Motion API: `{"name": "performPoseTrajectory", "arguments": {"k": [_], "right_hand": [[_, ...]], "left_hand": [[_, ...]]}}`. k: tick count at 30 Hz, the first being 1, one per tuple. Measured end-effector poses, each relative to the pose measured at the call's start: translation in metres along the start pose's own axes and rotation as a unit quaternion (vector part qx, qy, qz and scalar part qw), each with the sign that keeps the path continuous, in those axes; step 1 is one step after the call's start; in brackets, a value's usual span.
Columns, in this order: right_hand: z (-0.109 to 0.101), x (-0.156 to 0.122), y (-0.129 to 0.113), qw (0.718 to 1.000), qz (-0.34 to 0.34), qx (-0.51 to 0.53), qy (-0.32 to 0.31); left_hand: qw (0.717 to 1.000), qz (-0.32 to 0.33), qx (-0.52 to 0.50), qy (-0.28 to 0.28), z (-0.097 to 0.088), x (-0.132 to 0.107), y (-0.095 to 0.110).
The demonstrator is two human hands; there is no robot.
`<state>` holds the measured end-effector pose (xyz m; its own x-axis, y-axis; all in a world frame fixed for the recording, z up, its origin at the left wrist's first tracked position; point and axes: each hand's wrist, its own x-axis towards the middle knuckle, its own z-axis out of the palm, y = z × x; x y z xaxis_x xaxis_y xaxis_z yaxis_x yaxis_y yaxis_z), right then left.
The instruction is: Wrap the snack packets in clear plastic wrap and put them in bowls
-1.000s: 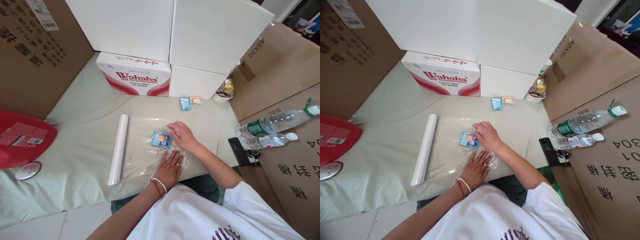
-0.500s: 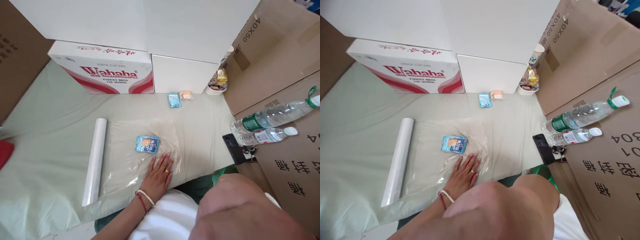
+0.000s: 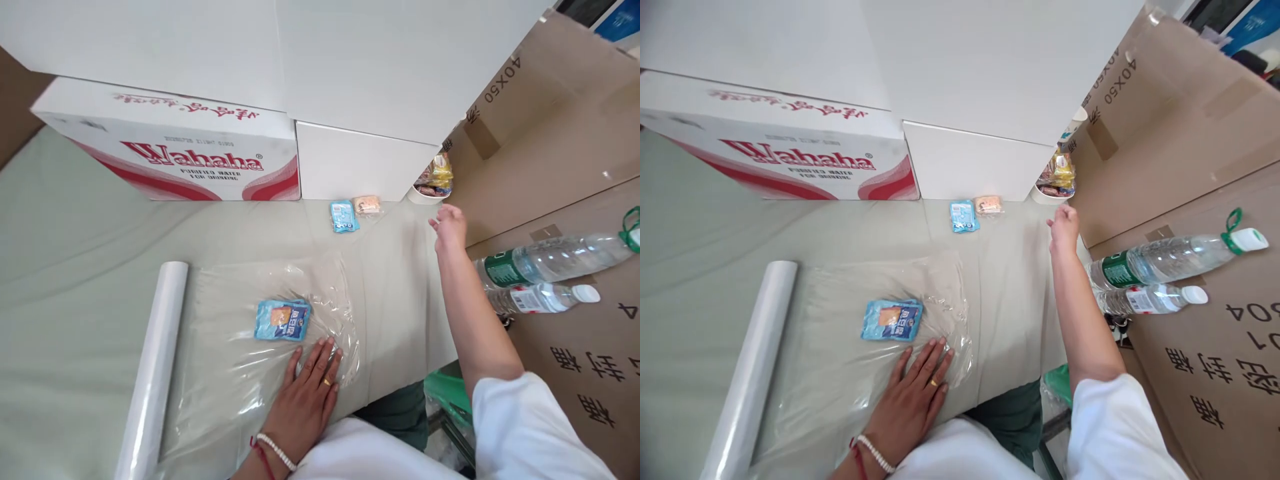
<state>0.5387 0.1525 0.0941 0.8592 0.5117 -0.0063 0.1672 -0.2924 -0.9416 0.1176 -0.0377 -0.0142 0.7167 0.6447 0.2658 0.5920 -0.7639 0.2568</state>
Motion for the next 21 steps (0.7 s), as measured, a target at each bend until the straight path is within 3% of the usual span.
{"name": "performPoseTrajectory", "arguments": {"k": [3, 7, 16, 21], "right_hand": [[0.032, 0.058, 0.01, 0.998, 0.064, -0.001, 0.006], [0.055, 0.094, 0.009, 0.997, 0.077, 0.004, -0.013], [0.081, 0.121, -0.009, 0.996, 0.068, -0.006, -0.061], [0.081, 0.103, -0.008, 0.994, 0.068, -0.007, -0.08]], "left_hand": [[1.0, -0.001, -0.004, 0.006, 0.0, 0.001, -0.001], [1.0, -0.004, 0.004, 0.015, 0.0, 0.002, -0.001], [1.0, -0.002, 0.01, 0.009, 0.002, 0.002, -0.003], [0.999, 0.001, 0.011, -0.03, -0.006, 0.003, 0.0]]}}
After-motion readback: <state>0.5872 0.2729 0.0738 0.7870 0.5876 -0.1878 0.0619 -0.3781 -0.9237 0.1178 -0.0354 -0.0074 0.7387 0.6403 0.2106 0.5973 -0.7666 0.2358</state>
